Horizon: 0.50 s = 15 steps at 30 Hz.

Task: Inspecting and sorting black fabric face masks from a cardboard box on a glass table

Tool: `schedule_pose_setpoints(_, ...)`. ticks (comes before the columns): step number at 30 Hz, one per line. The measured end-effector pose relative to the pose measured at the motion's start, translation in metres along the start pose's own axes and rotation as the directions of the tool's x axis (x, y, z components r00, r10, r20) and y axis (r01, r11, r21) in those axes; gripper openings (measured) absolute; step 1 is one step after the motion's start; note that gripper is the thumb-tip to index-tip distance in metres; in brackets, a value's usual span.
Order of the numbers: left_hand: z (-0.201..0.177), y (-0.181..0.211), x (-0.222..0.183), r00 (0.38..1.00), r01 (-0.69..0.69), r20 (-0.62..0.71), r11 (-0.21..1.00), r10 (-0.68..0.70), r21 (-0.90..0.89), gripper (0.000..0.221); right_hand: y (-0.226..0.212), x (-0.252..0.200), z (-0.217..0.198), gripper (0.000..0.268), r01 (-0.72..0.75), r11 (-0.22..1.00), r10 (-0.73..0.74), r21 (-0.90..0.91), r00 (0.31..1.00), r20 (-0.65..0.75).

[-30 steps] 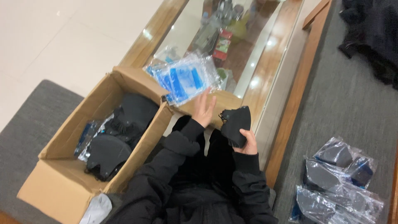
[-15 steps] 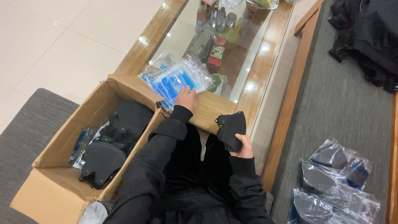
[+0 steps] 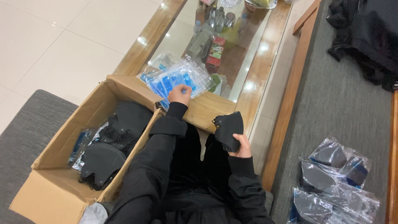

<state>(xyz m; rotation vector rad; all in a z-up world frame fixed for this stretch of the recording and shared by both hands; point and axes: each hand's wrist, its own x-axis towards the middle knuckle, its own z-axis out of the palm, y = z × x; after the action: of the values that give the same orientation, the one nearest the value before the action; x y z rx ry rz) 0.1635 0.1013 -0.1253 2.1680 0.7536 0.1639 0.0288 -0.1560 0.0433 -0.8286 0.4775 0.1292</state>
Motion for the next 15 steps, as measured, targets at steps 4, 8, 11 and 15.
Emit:
schedule_pose_setpoints(4, -0.004, 0.002, 0.000, 0.993, 0.002, -0.113, 0.988, -0.019, -0.152, 0.020, 0.010, 0.021, -0.023, 0.039, -0.010, 1.000, 0.010, 0.011, 1.000, -0.011)
schedule_pose_setpoints(8, -0.001, -0.009, 0.006, 0.982, 0.044, -0.164, 0.965, -0.089, -0.257, 0.014, 0.016, 0.024, -0.025, 0.041, -0.011, 1.000, 0.011, 0.003, 1.000, 0.003)
schedule_pose_setpoints(11, 0.004, -0.013, 0.011, 0.974, 0.042, -0.205, 0.967, -0.095, -0.250, 0.015, 0.059, 0.098, -0.128, 0.069, 0.402, 0.696, -0.230, -0.595, 0.909, 0.347)
schedule_pose_setpoints(15, -0.009, -0.002, 0.001, 0.978, -0.020, -0.204, 0.958, -0.041, -0.285, 0.009, 0.045, 0.101, -0.070, 0.056, 0.266, 0.753, -0.074, -0.602, 0.943, 0.324)
